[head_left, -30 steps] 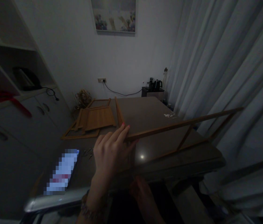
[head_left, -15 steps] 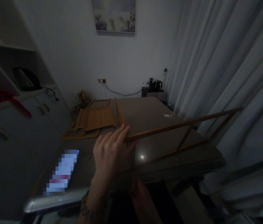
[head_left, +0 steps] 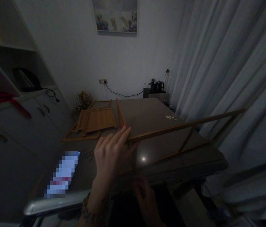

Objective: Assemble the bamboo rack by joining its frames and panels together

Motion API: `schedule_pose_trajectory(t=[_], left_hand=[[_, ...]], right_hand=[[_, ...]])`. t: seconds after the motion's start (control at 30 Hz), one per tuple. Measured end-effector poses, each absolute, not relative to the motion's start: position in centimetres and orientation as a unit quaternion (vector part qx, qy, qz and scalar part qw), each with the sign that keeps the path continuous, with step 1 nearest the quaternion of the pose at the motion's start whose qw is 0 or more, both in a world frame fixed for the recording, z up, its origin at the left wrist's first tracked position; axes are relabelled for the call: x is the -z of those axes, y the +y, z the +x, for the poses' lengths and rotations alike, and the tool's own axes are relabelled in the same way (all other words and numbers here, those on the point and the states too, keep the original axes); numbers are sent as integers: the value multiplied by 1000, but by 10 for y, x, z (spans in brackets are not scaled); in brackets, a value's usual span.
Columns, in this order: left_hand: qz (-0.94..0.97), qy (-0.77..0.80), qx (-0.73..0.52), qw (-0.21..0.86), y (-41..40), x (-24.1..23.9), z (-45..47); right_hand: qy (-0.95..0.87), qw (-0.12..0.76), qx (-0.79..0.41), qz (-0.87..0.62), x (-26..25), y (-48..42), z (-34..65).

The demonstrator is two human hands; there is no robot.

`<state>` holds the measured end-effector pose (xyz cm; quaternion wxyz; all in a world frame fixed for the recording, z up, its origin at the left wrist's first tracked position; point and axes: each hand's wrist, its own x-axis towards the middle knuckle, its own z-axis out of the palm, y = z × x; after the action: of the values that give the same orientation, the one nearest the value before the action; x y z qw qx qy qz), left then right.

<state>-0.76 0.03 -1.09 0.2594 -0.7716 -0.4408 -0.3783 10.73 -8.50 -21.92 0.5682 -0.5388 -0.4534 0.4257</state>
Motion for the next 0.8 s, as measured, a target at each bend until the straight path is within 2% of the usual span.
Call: schedule_pose_trajectory(t=[0.13,0.27,0.43,0.8], left_hand=[[-770,-442,376,264,0,11,-8],[-773,-444,374,254,1,12,-8],[-773,-447,370,257,2,12,-8],[-766,-438,383,273,1,12,-9]], right_hand=[[-398,574,-497,-515,211,-85,106],[-402,580,-488,-513,207,-84,109],[-425,549,-464,-550,213,-80,115],[-579,538,-239,-564,213,-81,114]])
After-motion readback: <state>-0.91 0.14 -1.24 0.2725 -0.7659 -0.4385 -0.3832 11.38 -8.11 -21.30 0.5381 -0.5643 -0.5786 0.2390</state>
